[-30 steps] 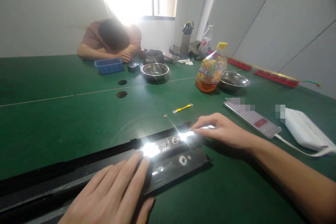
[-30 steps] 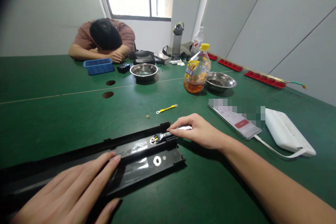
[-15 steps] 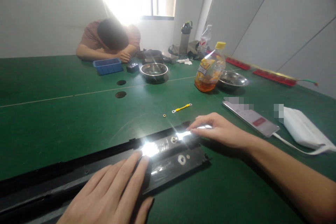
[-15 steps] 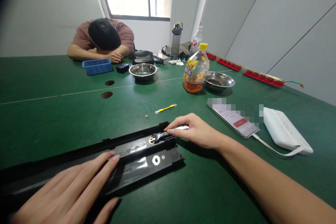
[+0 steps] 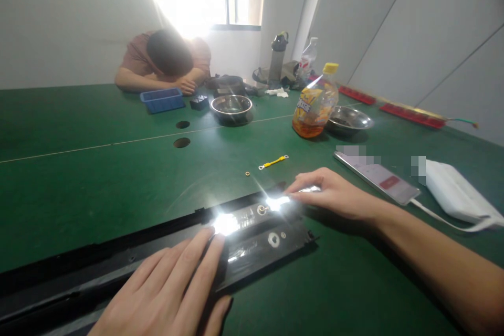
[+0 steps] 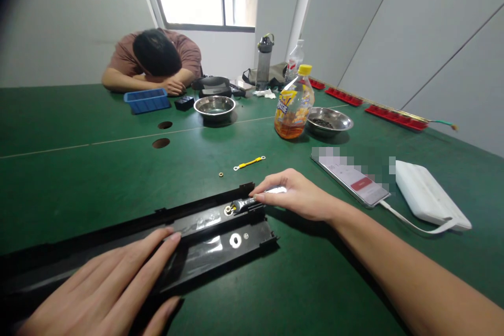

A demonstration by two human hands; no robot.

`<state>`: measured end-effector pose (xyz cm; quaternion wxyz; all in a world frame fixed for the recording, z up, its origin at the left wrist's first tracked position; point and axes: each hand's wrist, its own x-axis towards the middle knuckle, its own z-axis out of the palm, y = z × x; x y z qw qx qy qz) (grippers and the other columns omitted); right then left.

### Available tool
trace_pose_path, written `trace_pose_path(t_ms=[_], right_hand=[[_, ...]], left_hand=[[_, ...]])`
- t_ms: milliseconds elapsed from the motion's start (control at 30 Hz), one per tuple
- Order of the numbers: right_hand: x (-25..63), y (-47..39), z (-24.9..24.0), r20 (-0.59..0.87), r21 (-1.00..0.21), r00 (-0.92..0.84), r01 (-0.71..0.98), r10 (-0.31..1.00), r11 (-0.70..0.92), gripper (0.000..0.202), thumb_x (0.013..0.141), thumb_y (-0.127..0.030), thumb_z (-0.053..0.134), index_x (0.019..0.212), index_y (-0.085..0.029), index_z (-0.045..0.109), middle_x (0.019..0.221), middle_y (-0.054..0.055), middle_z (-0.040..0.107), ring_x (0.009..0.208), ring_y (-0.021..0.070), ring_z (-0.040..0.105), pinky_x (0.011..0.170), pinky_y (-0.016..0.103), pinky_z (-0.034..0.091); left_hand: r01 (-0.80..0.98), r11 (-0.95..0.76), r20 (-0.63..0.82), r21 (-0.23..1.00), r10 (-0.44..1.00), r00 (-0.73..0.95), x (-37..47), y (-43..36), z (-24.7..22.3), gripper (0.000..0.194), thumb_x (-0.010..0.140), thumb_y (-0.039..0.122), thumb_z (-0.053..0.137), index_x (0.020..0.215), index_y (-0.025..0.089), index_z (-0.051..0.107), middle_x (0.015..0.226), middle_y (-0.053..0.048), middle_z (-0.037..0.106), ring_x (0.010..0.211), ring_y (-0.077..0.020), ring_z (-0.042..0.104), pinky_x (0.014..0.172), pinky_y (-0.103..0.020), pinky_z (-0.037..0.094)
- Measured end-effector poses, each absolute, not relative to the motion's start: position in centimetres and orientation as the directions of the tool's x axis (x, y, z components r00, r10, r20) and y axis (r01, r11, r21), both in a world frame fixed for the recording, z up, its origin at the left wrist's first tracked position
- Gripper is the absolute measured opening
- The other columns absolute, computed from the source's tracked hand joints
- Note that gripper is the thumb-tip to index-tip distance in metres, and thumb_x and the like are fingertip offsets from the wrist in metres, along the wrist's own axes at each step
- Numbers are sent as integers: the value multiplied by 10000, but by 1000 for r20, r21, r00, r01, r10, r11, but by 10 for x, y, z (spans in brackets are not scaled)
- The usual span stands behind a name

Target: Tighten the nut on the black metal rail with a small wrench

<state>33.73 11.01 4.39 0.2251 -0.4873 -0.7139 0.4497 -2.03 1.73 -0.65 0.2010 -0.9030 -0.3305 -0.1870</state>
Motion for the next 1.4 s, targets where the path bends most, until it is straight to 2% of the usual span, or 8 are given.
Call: trace_pose_path(t_ms=[800,1100,1267,1400], right_hand=[[335,109,47,-123,-861,-391,499,912,98,311,864,-483,797,977,-206,883,1041,88,851,982,276,766,938,385,559],[335,109,47,-116,-863,-399,493,910,107,309,882,-477,788,979,-198,877,1041,81,849,982,265,757,935,366,550],[335,108,48,-160,-865,-398,498,903,66,344,860,-527,798,914,-198,879,979,85,846,934,272,752,911,386,556],[334,108,48,-135,-865,-369,497,920,72,362,840,-548,810,947,-210,883,1018,91,848,977,289,755,940,400,554]], left_hand=[[680,-693,481,-238,524,703,-23,15,-12,792,895,448,708,1579,119,480,1575,-124,559,1261,-305,591,1060,-453,432],[693,-679,479,-244,537,695,-23,14,-9,731,906,473,683,1546,155,527,1577,-101,567,1237,-288,630,1054,-429,451],[691,-676,468,-256,539,701,-24,16,-9,726,917,483,664,1552,163,518,1551,-95,596,1250,-292,629,1065,-434,458],[686,-678,461,-263,536,707,-25,16,-10,750,914,490,674,1559,145,509,1551,-111,594,1251,-299,625,1054,-443,460]])
